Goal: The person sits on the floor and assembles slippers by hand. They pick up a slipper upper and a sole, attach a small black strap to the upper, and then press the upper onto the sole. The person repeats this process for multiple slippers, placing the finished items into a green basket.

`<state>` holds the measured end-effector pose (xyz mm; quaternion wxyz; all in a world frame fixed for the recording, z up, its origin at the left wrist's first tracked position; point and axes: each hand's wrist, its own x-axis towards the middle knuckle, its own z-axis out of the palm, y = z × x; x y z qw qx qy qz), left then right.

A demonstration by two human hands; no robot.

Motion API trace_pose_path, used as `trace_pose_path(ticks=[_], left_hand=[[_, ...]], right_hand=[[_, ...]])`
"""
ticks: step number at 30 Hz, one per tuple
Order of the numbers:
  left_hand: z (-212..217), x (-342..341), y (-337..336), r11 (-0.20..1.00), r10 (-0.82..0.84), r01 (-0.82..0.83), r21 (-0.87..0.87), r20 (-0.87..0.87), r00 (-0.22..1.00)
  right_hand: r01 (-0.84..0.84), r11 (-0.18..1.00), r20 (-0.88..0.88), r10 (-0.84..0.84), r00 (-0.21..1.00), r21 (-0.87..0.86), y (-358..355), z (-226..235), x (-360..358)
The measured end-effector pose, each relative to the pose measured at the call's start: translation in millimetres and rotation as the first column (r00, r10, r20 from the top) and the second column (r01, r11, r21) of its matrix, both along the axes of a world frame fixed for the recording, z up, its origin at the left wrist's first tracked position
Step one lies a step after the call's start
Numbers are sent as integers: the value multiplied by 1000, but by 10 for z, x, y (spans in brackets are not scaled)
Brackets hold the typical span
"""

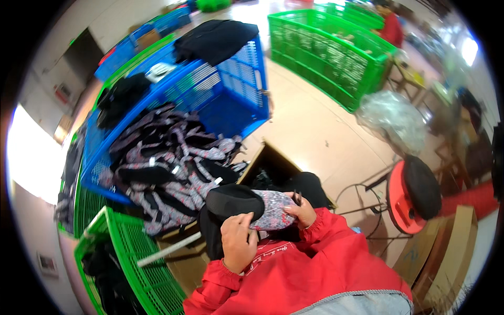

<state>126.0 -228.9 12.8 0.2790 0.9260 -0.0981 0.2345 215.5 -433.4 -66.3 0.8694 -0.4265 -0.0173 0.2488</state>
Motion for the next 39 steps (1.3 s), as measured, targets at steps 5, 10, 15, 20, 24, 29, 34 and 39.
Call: trace_pose_path(ticks=[5, 10, 15, 20, 24, 29, 34, 39], left_hand=[[-374, 280, -134, 823, -55, -140, -550, -323, 945], [-498, 370, -218, 299, -317, -360, -884, -448, 836], [-532, 238, -265, 143, -357, -381, -913, -407, 841], [-528, 139, -267, -19, -297, -354, -935, -332, 895], [-445, 12, -195, 14, -235, -349, -937, -342, 910], [-313, -326, 98, 861, -126, 17, -509, -180, 976], [-316, -482, 413, -210, -273, -539, -816, -480, 833], [-366, -513, 488, -72, -51, -543, -837, -541, 840]], right_hand=[[3, 972, 346, 81, 935, -236, -92, 384, 186], [169, 831, 589, 216, 779, -530, -193, 433, 244], [175, 772, 596, 304, 744, -612, -112, 516, 181], [-175, 783, 305, 423, 853, -597, -15, 543, 158], [-219, 804, 329, 452, 829, -553, 112, 594, 64], [-130, 793, 494, 489, 719, -596, 448, 403, -248], [-179, 733, 493, 597, 634, -657, 746, 314, -418], [-152, 658, 477, 667, 573, -737, 946, 226, -403]])
